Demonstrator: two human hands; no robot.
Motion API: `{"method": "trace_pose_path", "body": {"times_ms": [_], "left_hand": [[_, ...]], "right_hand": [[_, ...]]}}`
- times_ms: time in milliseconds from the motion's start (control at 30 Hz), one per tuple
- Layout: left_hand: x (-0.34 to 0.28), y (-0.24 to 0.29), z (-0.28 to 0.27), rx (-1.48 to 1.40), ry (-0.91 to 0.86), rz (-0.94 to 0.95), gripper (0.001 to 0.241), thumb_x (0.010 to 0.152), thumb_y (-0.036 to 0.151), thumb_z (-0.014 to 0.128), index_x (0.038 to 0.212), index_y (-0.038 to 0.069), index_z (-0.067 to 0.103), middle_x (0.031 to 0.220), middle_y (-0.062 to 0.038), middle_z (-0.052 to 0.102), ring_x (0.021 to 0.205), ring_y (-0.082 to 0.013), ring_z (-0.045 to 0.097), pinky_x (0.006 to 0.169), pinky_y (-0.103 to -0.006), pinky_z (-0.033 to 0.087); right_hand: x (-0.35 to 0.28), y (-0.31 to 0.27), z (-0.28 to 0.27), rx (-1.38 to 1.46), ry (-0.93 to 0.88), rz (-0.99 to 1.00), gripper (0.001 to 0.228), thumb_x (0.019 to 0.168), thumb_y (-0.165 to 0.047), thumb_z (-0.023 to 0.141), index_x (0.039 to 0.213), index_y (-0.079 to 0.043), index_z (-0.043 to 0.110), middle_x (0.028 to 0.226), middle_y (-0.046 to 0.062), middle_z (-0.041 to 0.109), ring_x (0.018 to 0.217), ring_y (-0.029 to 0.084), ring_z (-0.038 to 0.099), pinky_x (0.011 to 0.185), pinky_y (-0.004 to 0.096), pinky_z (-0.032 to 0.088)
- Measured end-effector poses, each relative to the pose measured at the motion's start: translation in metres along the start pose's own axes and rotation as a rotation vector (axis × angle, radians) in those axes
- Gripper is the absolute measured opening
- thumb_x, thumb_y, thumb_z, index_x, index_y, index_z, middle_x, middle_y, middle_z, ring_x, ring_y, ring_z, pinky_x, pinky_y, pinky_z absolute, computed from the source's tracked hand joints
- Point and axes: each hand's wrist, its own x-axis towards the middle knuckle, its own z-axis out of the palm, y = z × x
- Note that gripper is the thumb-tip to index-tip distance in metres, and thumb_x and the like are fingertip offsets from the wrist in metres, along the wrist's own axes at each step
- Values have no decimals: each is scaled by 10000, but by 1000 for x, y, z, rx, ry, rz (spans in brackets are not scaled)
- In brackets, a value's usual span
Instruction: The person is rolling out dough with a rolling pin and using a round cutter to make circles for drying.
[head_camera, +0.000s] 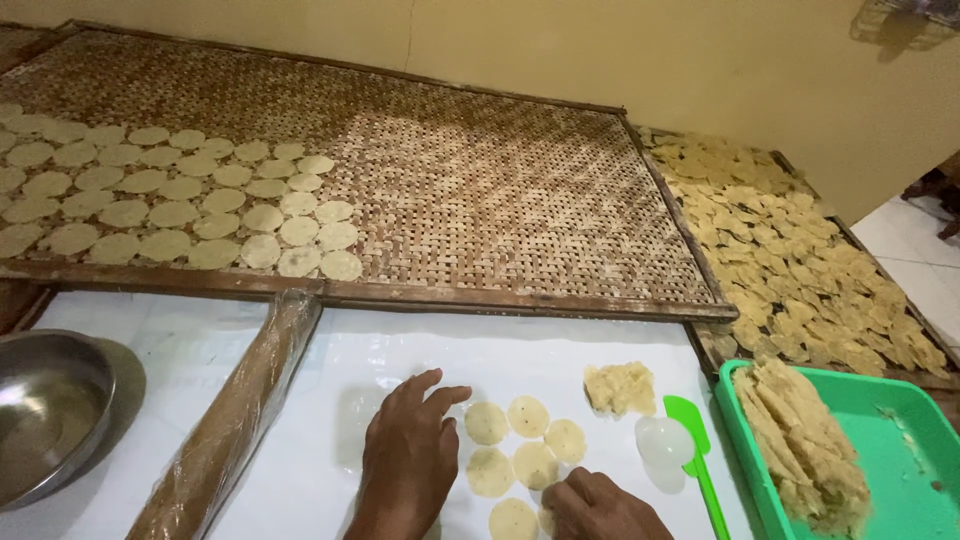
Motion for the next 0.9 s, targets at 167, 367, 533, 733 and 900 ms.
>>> {"method": "trace_pose_path", "body": {"times_ms": [167, 367, 533, 733, 900], "left_hand": [[2, 5, -6, -21, -62, -47, 410, 787, 28, 669, 1134, 213, 786, 1428, -49, 616, 1350, -274, 546, 1078, -462, 464], [3, 8, -6, 22, -97, -77, 409, 820, 49, 671, 1170, 238, 767, 1444, -24, 596, 1382, -257, 515, 1100, -471, 446], [1, 8, -5, 14, -74, -68, 403, 808, 46, 683, 1154, 234, 775, 1430, -30, 610, 1367, -261, 532, 1093, -463, 457], [0, 2, 1, -3, -15, -13, 404, 776, 49, 701, 1130, 231, 772, 1395, -36, 630, 1314, -260, 568, 1053, -459, 477], [2, 8, -7, -7, -40, -27, 404, 788, 43, 697, 1147, 212, 778, 1398, -52, 628, 1322, -270, 569, 1068, -464, 471]], "right_hand": [[-5, -25, -58, 652, -67, 421, 119, 911, -192, 767, 983, -281, 803, 753, -128, 726, 689, -29, 639, 669, 143, 482], [-5, -9, -9, 110, 117, 25, 164, 903, -211, 694, 1006, -319, 628, 938, -60, 626, 855, 124, 720, 716, 311, 626], [0, -1, 12, 29, 101, -44, 185, 947, -328, 707, 1099, -315, 604, 949, -30, 588, 907, 127, 689, 751, 316, 610], [2, -1, 19, 10, 140, -69, 237, 942, -228, 674, 1161, -295, 615, 1011, -28, 616, 944, 127, 695, 785, 316, 627], [-2, -18, -22, 389, -1, 250, 255, 894, -227, 683, 1082, -399, 683, 955, -169, 745, 906, -41, 771, 859, 197, 638]]}}
